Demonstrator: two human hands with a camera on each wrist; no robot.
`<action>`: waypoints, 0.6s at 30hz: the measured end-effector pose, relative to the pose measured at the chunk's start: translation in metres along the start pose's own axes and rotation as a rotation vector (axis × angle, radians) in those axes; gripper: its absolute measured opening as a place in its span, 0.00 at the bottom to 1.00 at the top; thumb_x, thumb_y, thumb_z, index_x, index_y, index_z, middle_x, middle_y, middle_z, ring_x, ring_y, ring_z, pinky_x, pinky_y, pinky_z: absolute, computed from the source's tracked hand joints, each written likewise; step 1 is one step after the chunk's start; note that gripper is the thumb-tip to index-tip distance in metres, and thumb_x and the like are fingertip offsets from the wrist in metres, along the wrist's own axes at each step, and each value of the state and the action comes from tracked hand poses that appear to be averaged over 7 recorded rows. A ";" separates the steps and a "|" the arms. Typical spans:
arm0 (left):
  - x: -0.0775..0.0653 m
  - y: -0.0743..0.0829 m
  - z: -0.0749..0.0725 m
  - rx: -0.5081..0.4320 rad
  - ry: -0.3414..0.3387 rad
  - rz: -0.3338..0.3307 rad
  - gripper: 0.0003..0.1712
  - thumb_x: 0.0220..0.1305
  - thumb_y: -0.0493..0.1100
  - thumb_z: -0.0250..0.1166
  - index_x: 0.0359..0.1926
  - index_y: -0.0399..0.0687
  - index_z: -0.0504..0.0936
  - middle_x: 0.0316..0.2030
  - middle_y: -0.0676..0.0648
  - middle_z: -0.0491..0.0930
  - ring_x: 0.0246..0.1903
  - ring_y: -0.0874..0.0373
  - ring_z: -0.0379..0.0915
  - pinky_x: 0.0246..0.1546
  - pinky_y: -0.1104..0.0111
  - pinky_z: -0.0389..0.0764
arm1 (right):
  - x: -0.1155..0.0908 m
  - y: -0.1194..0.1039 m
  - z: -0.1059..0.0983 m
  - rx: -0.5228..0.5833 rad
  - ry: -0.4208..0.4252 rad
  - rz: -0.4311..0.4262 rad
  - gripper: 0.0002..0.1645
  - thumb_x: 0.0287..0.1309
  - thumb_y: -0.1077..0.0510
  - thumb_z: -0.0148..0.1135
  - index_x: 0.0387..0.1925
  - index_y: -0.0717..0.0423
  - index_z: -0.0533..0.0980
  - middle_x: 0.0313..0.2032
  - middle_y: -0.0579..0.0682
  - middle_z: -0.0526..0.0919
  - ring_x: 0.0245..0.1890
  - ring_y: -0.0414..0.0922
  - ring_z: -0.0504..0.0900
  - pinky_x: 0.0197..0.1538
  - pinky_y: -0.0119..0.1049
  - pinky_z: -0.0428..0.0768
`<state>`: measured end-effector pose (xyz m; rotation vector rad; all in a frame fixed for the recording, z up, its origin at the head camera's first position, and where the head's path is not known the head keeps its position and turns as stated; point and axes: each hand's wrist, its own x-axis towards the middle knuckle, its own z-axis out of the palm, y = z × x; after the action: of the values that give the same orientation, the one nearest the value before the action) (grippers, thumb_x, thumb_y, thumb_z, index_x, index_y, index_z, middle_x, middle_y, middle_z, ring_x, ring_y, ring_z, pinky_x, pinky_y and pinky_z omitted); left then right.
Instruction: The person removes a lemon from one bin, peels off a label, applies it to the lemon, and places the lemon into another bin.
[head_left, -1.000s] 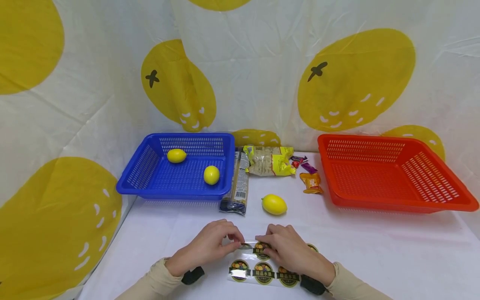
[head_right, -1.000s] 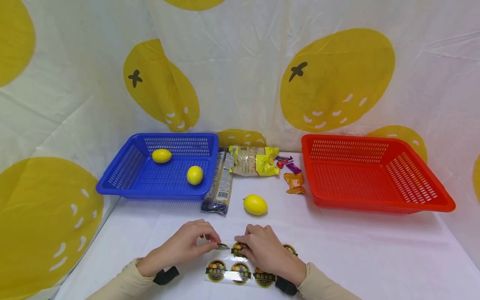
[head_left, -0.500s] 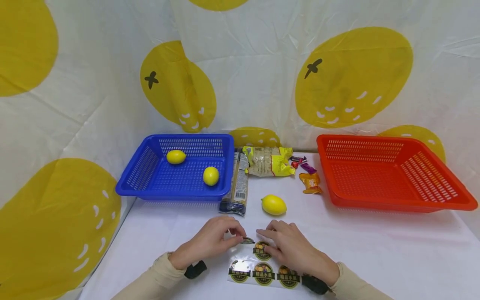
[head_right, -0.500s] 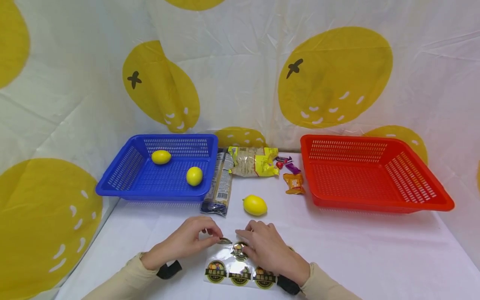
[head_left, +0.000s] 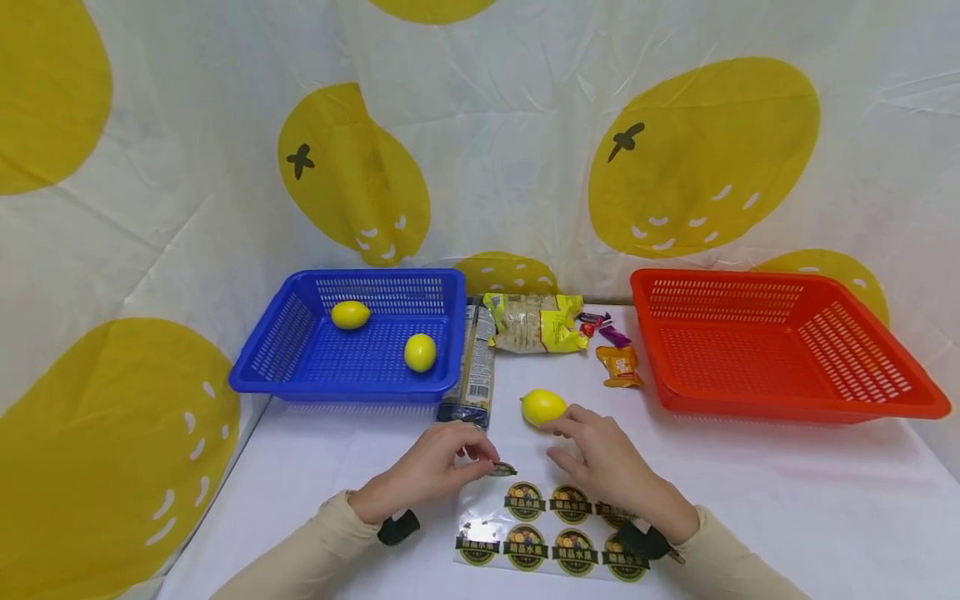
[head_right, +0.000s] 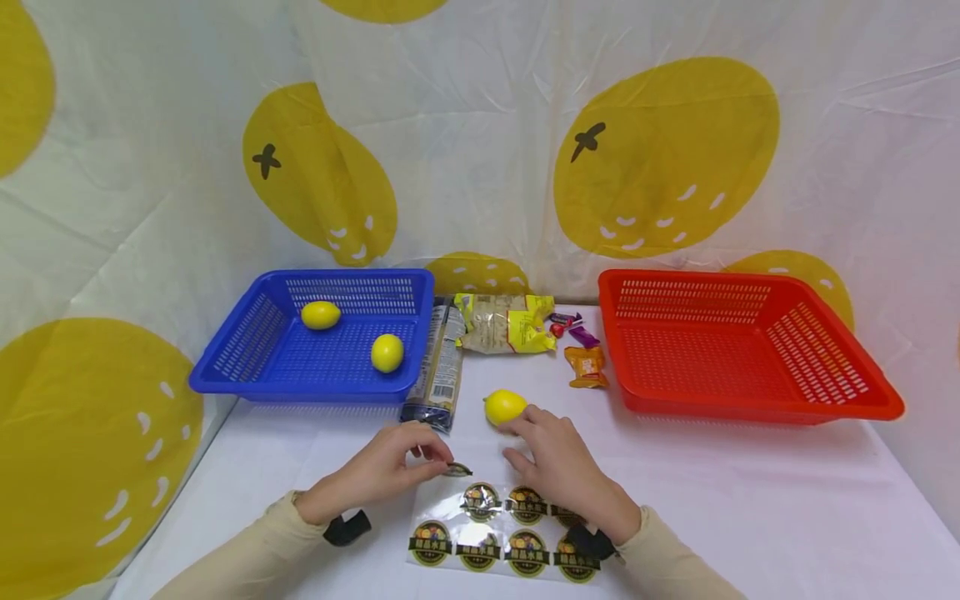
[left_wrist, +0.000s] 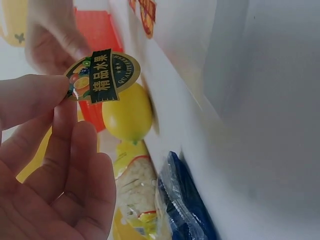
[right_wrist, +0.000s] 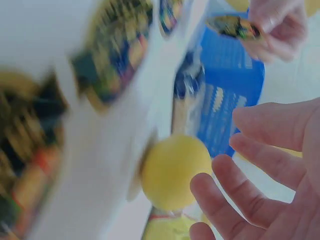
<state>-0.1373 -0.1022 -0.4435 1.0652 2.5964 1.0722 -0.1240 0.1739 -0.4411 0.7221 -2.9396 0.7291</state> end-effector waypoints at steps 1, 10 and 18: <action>0.001 -0.001 0.000 -0.001 0.001 0.004 0.04 0.66 0.41 0.70 0.41 0.56 0.88 0.36 0.58 0.86 0.37 0.72 0.76 0.40 0.68 0.83 | 0.002 0.001 -0.002 0.004 0.016 0.010 0.19 0.58 0.56 0.74 0.52 0.52 0.85 0.39 0.47 0.83 0.37 0.44 0.81 0.42 0.38 0.76; 0.011 -0.005 -0.003 -0.003 0.012 0.006 0.04 0.65 0.40 0.71 0.40 0.54 0.89 0.35 0.56 0.87 0.36 0.71 0.77 0.38 0.73 0.80 | 0.014 0.016 0.001 -0.030 0.122 0.038 0.28 0.54 0.58 0.77 0.58 0.54 0.81 0.47 0.52 0.81 0.47 0.49 0.80 0.52 0.49 0.81; 0.015 -0.008 -0.002 -0.016 0.013 0.007 0.04 0.65 0.40 0.71 0.40 0.55 0.89 0.35 0.56 0.87 0.36 0.71 0.77 0.38 0.74 0.80 | 0.023 0.027 0.006 -0.043 0.081 0.030 0.39 0.57 0.56 0.75 0.69 0.51 0.73 0.62 0.58 0.79 0.61 0.58 0.79 0.63 0.60 0.78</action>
<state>-0.1538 -0.0973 -0.4451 1.0683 2.5911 1.1032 -0.1557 0.1827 -0.4549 0.6318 -2.8894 0.6787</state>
